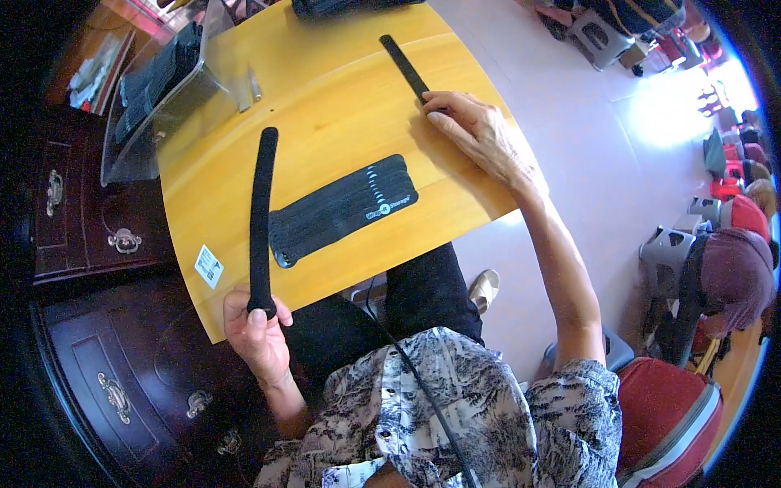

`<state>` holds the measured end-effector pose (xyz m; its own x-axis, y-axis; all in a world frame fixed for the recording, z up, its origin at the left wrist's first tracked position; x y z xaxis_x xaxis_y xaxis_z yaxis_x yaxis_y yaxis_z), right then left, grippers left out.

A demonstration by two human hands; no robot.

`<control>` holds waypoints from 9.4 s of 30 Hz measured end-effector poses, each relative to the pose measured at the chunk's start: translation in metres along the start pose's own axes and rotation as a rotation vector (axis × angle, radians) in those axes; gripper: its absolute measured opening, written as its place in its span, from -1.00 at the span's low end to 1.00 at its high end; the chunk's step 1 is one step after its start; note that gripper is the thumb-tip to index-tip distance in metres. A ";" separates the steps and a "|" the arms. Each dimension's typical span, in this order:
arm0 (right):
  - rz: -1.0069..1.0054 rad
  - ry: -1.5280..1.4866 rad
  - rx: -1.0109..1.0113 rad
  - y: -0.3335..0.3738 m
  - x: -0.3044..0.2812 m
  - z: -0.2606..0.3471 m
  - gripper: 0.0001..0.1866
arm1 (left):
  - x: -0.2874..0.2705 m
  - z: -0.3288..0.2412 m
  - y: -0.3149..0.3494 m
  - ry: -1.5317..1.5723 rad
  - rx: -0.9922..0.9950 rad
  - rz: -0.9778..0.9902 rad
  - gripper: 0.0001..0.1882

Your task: Sorting and bundling black elastic straps on a wooden table.

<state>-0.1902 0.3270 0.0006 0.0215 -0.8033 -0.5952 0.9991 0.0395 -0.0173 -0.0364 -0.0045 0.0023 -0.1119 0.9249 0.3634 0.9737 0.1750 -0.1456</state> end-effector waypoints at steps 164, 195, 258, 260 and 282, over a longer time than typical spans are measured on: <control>0.387 -0.398 -0.240 0.066 0.087 0.136 -0.76 | 0.060 0.009 -0.046 0.231 -0.030 0.160 -0.89; 0.067 -0.608 -0.138 0.067 0.063 0.148 -0.61 | 0.103 -0.008 -0.055 0.182 0.021 0.264 -0.87; 0.454 -0.896 0.437 0.088 0.078 0.077 -0.81 | 0.063 0.123 -0.279 -0.320 -0.103 0.430 -0.39; 0.447 -0.864 0.478 0.090 0.078 0.076 -0.81 | 0.054 0.121 -0.282 -0.336 -0.229 0.463 -0.35; 0.621 -0.324 0.437 0.107 0.056 0.033 -0.84 | -0.023 0.023 -0.024 -0.319 -0.449 0.118 -0.87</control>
<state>-0.0812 0.2661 -0.0079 0.5180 -0.8453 -0.1308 0.7244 0.3522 0.5926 -0.0614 -0.0224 -0.0238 0.0169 0.9980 0.0615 0.9642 -0.0325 0.2631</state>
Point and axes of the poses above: each hand's wrist, its own y-axis away from the middle knuckle, its own x-axis out of the palm, z = x × y, the point moved 4 cm from there along -y, towards the middle knuckle, and after that the axes turned 5 degrees about x, right-handed, at the moved point
